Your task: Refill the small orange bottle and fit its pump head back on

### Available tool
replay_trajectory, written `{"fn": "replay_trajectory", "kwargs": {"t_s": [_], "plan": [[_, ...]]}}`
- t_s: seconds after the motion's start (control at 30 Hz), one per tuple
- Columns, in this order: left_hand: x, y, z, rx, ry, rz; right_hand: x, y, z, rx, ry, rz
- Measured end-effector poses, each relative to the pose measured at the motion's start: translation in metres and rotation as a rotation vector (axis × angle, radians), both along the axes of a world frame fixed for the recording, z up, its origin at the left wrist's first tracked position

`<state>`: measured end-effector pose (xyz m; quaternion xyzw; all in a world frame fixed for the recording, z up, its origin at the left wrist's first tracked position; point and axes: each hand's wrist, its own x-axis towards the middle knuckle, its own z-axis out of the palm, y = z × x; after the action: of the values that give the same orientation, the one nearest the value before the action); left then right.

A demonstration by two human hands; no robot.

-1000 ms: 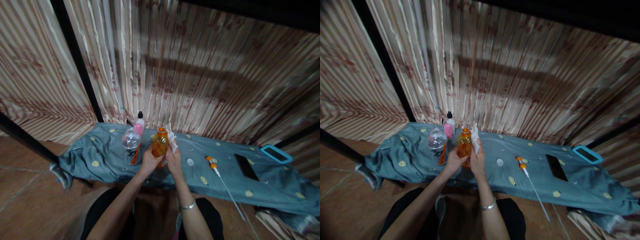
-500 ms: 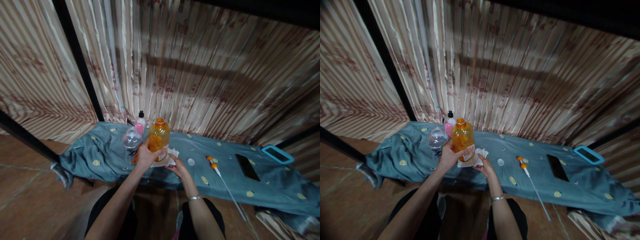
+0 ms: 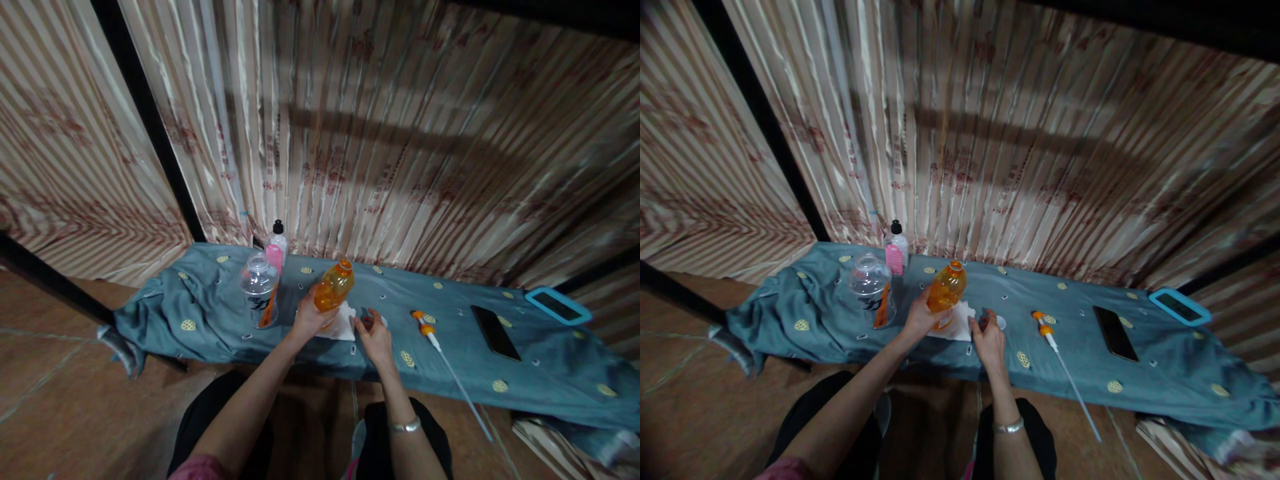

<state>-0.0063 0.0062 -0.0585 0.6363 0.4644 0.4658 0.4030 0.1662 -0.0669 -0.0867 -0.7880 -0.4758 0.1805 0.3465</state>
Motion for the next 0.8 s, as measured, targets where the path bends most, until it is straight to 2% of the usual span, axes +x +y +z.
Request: {"fn": "replay_trajectory", "kwargs": {"t_s": [0.2, 0.37, 0.43, 0.53, 0.7, 0.8], "plan": [[-0.011, -0.008, -0.004, 0.032, -0.062, -0.077, -0.011, -0.002, -0.005, 0.112, 0.006, 0.084], [-0.017, -0.016, -0.009, 0.027, -0.093, -0.095, -0.032, -0.003, -0.004, 0.172, 0.073, 0.262], [-0.019, -0.021, -0.011, 0.014, -0.084, -0.051, -0.040, -0.002, -0.006, 0.183, 0.093, 0.317], [-0.030, -0.036, -0.010, 0.020, -0.072, 0.006, -0.045, -0.001, -0.008, 0.191, 0.111, 0.318], [-0.079, -0.077, 0.010, 0.125, -0.048, 0.072, -0.040, -0.002, -0.005, 0.219, 0.129, 0.255], [-0.109, -0.081, 0.025, 0.261, 0.006, 0.308, -0.034, -0.004, 0.001, 0.230, 0.163, 0.206]]}}
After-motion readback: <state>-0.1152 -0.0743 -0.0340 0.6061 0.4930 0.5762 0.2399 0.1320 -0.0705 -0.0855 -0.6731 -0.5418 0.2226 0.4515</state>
